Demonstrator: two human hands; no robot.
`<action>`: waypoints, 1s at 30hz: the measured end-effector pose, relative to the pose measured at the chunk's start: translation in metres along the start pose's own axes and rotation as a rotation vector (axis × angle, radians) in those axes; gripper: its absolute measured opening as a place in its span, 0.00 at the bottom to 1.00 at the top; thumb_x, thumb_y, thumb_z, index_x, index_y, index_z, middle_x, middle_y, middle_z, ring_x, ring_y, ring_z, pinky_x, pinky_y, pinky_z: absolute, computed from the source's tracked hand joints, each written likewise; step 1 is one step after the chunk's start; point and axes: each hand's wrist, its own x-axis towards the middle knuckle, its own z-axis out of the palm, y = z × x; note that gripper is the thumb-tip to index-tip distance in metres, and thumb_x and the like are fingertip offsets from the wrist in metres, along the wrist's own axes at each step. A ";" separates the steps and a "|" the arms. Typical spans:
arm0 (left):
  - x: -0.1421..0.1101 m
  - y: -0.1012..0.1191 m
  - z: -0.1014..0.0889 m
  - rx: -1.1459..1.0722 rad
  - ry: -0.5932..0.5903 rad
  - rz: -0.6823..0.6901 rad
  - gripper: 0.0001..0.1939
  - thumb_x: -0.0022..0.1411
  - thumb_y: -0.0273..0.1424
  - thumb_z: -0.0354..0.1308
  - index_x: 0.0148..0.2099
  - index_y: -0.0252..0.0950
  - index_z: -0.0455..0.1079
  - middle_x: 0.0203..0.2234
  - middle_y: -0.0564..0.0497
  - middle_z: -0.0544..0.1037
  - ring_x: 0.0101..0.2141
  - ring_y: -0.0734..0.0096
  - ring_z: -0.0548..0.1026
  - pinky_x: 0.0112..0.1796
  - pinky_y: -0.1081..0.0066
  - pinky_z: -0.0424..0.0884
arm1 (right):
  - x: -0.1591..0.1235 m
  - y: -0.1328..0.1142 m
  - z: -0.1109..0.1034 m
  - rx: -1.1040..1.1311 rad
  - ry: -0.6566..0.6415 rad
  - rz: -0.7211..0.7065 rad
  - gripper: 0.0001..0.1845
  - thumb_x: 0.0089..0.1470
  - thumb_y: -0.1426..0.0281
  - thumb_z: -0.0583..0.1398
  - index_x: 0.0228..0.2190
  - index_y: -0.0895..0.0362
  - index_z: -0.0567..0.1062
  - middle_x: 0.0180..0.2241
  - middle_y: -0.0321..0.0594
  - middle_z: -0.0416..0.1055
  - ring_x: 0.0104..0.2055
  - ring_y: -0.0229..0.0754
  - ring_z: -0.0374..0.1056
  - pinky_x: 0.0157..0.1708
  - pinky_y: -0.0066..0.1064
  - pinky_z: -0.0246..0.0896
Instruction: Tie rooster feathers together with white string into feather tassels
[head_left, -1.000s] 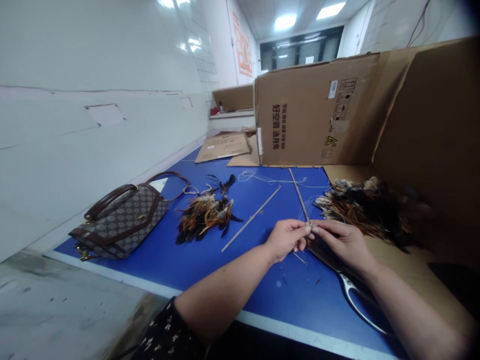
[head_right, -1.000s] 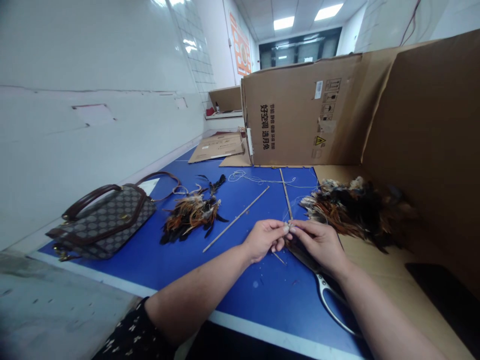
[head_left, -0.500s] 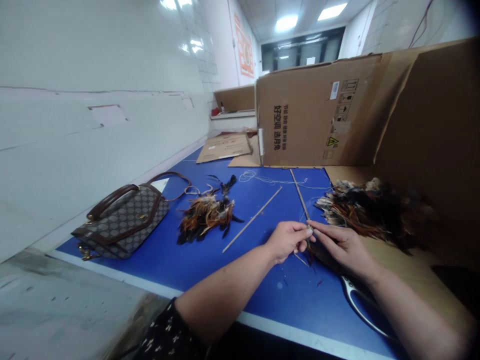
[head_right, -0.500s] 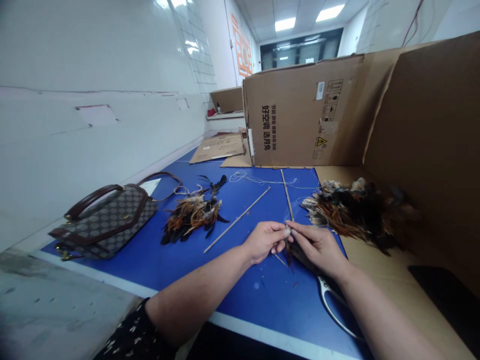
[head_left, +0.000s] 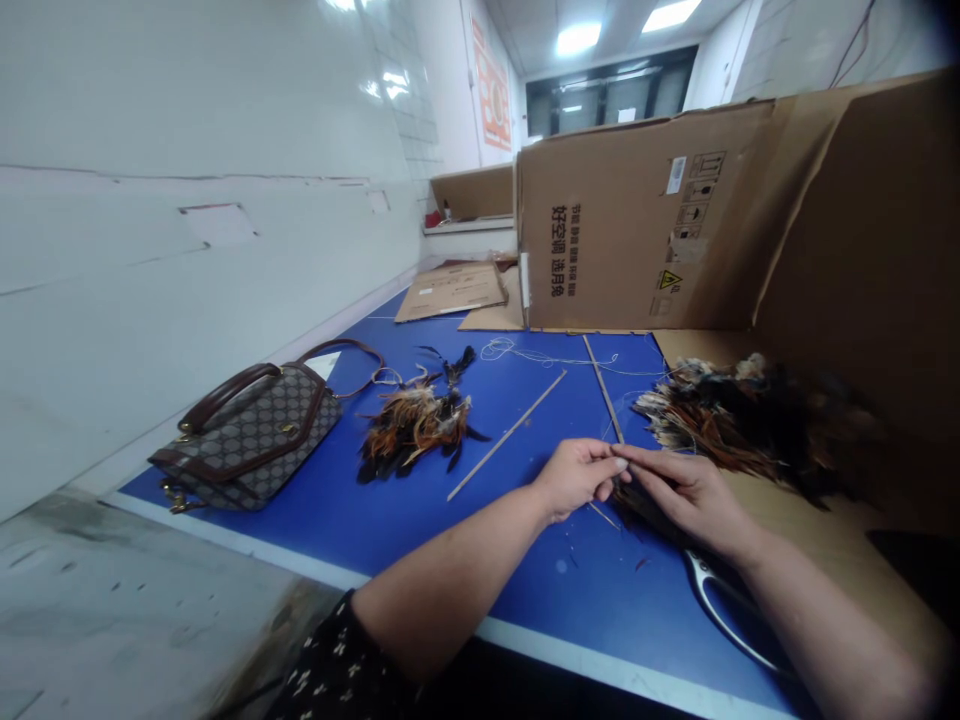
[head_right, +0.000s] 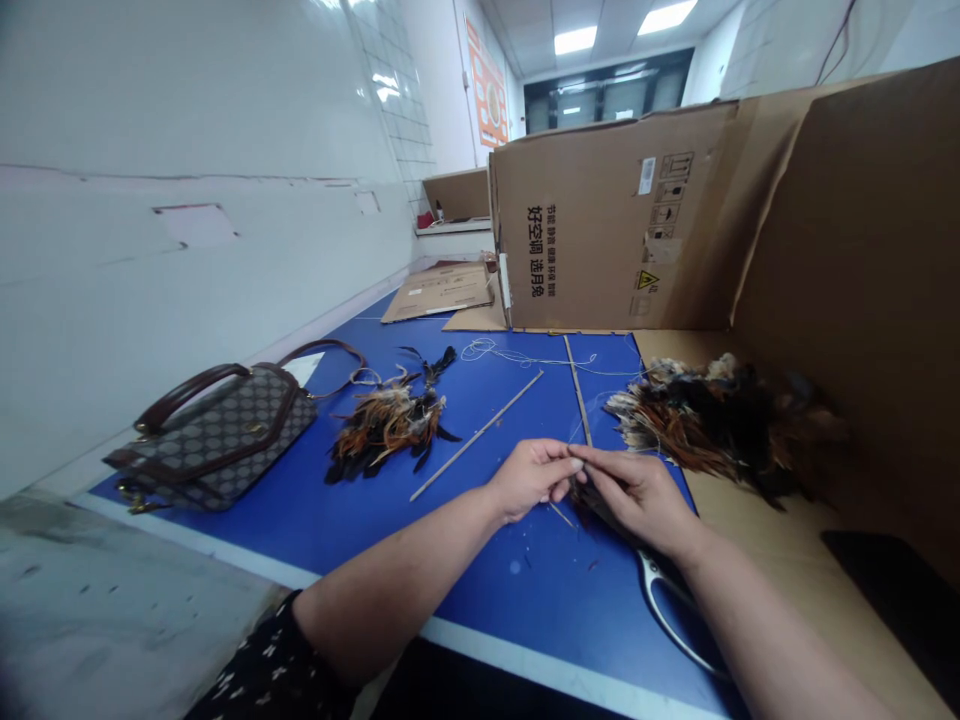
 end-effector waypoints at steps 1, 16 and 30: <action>0.000 0.001 0.000 -0.007 0.011 0.003 0.21 0.57 0.46 0.68 0.34 0.30 0.76 0.16 0.55 0.69 0.15 0.82 0.61 0.18 0.76 0.51 | -0.001 0.000 0.001 0.008 0.010 0.014 0.21 0.66 0.62 0.58 0.56 0.54 0.79 0.47 0.45 0.82 0.47 0.48 0.79 0.50 0.36 0.74; -0.004 0.024 0.003 -0.324 0.071 0.122 0.22 0.57 0.44 0.71 0.43 0.31 0.75 0.33 0.46 0.81 0.17 0.81 0.69 0.17 0.77 0.55 | 0.002 -0.008 0.019 0.211 -0.198 0.151 0.23 0.69 0.54 0.53 0.30 0.56 0.71 0.25 0.34 0.63 0.27 0.36 0.57 0.28 0.27 0.58; 0.012 0.048 -0.055 -0.405 0.509 0.386 0.21 0.55 0.40 0.74 0.43 0.31 0.74 0.28 0.52 0.75 0.19 0.84 0.64 0.19 0.78 0.52 | 0.001 0.029 -0.035 -0.807 -0.065 0.514 0.22 0.63 0.53 0.56 0.53 0.46 0.78 0.33 0.43 0.80 0.33 0.52 0.75 0.28 0.34 0.57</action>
